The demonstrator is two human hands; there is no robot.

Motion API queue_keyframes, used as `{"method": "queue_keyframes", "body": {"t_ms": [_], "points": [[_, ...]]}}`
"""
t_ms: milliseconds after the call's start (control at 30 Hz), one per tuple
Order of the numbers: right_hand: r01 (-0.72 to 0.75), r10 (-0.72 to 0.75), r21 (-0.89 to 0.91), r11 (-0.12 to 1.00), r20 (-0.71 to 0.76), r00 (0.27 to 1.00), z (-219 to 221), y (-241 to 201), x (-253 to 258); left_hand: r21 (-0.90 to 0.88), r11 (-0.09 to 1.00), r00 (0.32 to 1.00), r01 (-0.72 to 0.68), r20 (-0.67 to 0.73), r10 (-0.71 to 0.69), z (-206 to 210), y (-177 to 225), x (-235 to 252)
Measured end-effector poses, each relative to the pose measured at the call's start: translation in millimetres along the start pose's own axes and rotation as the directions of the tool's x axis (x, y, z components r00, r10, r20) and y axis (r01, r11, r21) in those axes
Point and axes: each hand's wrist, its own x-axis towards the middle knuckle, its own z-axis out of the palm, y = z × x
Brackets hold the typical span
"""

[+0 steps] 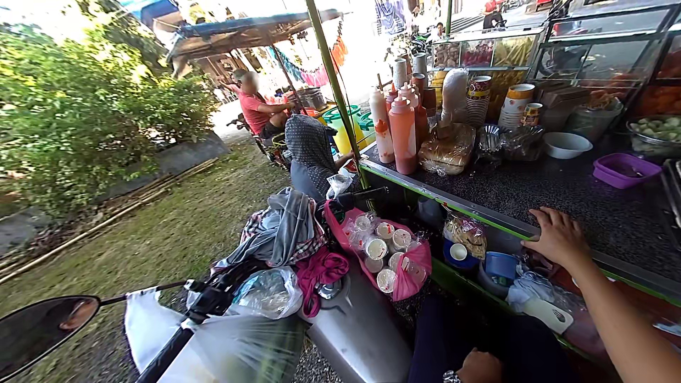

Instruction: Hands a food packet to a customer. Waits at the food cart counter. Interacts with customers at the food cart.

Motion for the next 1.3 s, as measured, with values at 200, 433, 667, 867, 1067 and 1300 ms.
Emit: {"method": "queue_keyframes", "body": {"t_ms": [200, 433, 667, 867, 1067, 1300], "points": [[0.007, -0.007, 0.025, 1.0, -0.001, 1.0, -2, -1, -1, -0.011, 1.0, 1.0, -0.013, -0.023, 0.012, 1, -1, -1], [0.002, -0.002, 0.019, 1.0, 0.006, 1.0, -3, -1, -2, -0.007, 1.0, 0.999, -0.029, -0.031, 0.029, 0, -1, 0], [-0.003, 0.002, 0.029, 1.0, 0.014, 1.0, -5, -3, -2, -0.005, 0.999, 0.999, -0.033, -0.03, 0.033, -8, 3, -7], [-0.005, 0.005, 0.022, 1.0, 0.007, 1.0, -3, -2, -1, -0.002, 1.0, 1.0, -0.021, -0.018, 0.021, -7, 3, -5], [-0.016, 0.016, 0.0, 1.0, 0.019, 1.0, -4, -2, -1, -0.022, 0.999, 0.999, -0.037, -0.029, 0.037, 0, -3, 2], [-0.016, 0.015, 0.016, 1.0, 0.034, 0.999, -5, -3, 0, -0.03, 0.999, 0.999, -0.017, -0.036, 0.015, -1, -2, -1]]}}
